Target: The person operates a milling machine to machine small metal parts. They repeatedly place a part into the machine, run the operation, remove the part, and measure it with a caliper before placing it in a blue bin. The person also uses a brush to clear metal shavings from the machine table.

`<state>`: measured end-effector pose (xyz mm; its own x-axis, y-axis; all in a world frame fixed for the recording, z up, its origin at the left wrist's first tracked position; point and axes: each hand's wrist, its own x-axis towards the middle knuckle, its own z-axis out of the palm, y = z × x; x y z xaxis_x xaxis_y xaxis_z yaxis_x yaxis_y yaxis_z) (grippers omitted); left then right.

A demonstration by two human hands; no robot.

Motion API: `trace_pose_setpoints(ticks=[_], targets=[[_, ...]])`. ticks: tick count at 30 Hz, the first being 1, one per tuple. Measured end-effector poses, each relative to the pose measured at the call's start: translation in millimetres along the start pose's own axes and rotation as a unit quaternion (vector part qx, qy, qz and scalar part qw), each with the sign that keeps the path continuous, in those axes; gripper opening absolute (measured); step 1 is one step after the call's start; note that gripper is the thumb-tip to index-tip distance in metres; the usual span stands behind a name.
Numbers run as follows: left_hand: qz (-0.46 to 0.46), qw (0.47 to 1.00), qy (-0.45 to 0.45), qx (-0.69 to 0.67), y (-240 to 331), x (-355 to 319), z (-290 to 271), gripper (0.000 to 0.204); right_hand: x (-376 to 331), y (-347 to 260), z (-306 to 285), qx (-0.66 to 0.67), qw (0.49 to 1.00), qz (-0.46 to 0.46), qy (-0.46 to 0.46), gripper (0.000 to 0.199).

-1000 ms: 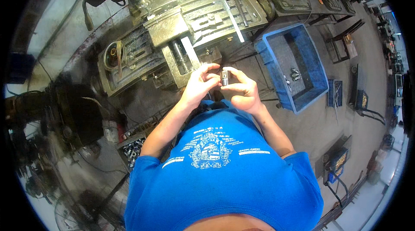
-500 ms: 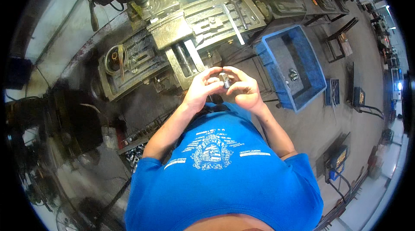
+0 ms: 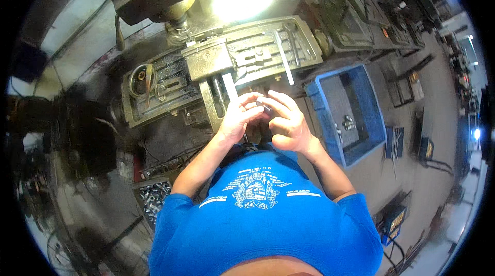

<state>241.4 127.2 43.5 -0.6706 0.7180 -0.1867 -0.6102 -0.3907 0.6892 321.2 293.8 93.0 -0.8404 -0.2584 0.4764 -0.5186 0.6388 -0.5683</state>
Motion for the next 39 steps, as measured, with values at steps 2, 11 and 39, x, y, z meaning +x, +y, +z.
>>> trace_pose_setpoints(ticks=[2, 11, 39], targets=[[0.032, 0.999, 0.023, 0.016, 5.4, 8.7, 9.6, 0.033, 4.2, 15.5, -14.8, 0.020, 1.000, 0.000, -0.001, 0.016], [0.137, 0.979, 0.134, 0.075, 10.5, 40.9, 35.0, 0.035, 29.0, 156.6, -62.5, -0.013, 0.946, 0.312, -0.084, 0.032], [0.106, 0.989, 0.060, 0.078, 36.5, 31.9, 20.9, 0.029, 38.5, 244.6, 13.4, 0.162, 0.931, 0.303, 0.125, 0.012]])
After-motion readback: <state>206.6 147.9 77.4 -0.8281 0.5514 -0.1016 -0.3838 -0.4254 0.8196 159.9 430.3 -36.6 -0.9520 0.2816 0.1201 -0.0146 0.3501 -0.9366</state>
